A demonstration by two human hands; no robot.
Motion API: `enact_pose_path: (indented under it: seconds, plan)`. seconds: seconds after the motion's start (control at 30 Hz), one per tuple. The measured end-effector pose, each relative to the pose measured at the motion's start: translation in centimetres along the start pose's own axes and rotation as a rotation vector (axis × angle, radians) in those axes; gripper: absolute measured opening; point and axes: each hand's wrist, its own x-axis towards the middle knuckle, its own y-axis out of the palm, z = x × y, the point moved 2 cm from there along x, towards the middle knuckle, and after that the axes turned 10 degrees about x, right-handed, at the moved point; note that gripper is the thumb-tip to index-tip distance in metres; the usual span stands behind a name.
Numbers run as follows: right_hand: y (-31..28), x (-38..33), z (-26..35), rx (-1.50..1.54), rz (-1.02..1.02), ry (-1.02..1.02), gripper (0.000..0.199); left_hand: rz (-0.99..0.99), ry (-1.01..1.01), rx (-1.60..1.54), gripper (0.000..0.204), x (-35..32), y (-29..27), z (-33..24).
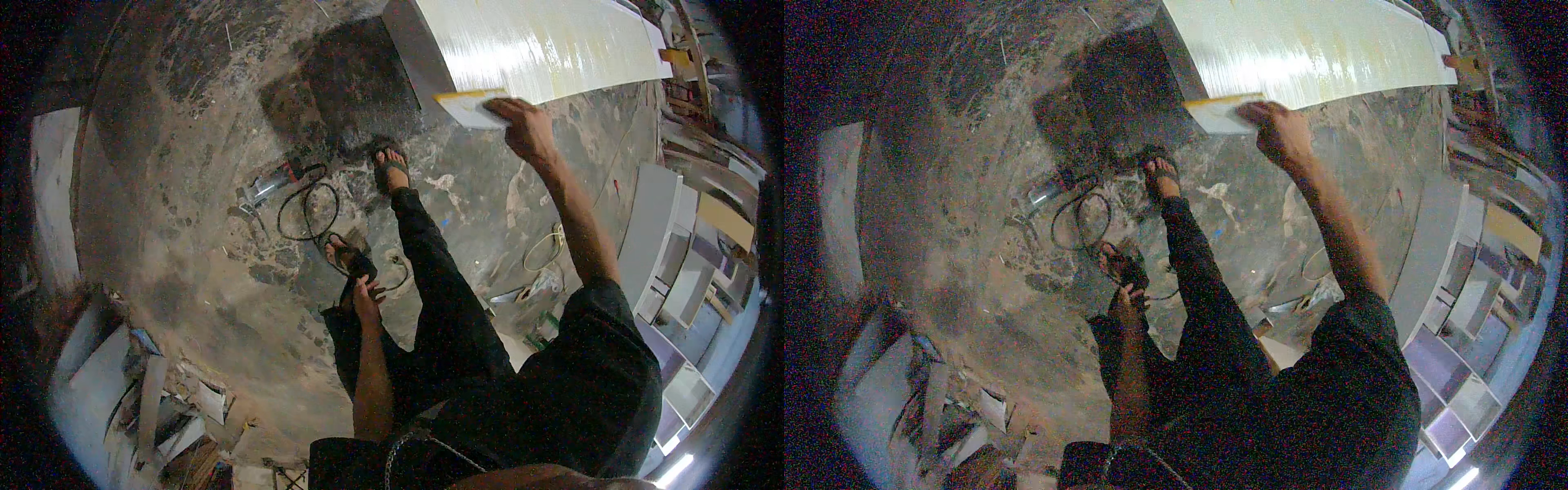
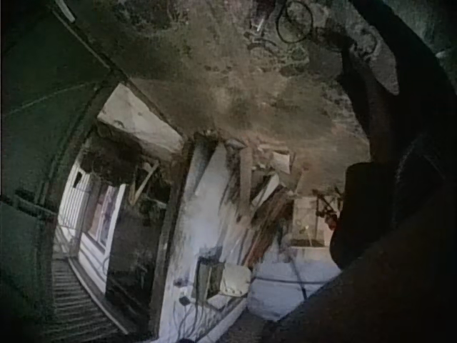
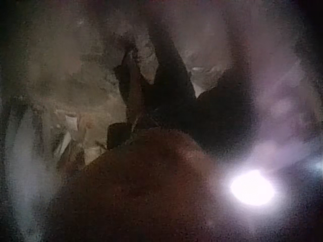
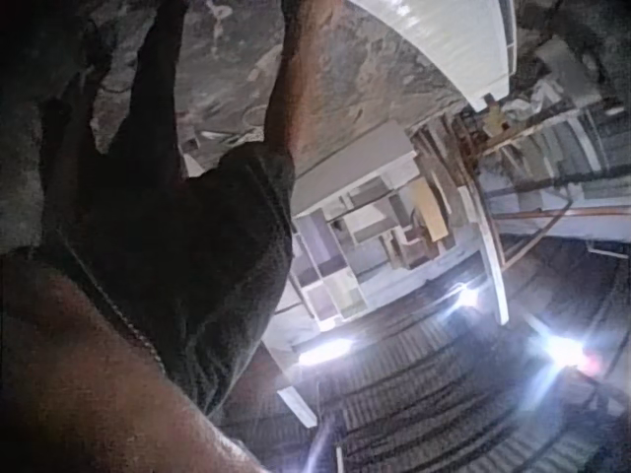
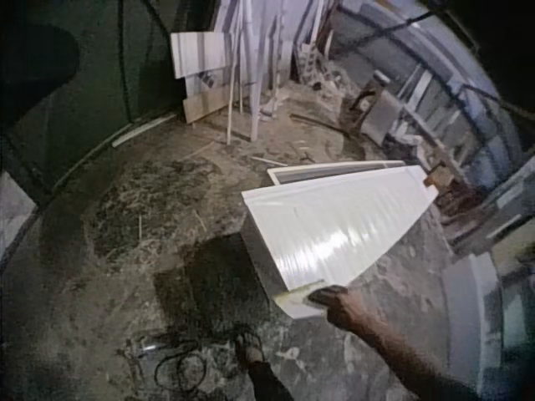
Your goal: The person applies a yellow liquid finish to a long white cabinet door using a small rectangular pad. They spread the finish evenly across the surface with repeated strokes, then set the pad and container aside and walk through the workshop.
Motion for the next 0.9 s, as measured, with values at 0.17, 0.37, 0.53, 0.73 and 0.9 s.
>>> enact_pose_path:
  seconds: [0.17,0.37,0.53,0.73,0.9]
  plan:
    - [2.9,-10.1,-0.4,0.009,0.244,0.103,0.049,0.052,0.061,0.013,0.066,0.8,-1.7,0.8]
    - [-0.6,-12.1,1.3,0.18,0.028,0.307,0.056,0.06,0.014,0.014,0.068,1.0,-4.1,2.6]
    - [-5.4,-2.4,0.0,0.188,-0.22,0.107,0.061,0.078,-0.03,-0.011,0.062,0.6,-1.1,0.9]
    - [-1.7,5.9,-3.6,-0.029,-0.305,-0.105,0.054,0.001,-0.057,-0.009,0.055,0.5,3.3,0.9]
    - [0.6,3.0,-5.5,-0.037,-0.142,-0.089,0.06,0.01,-0.065,-0.054,0.059,0.6,4.6,3.3]
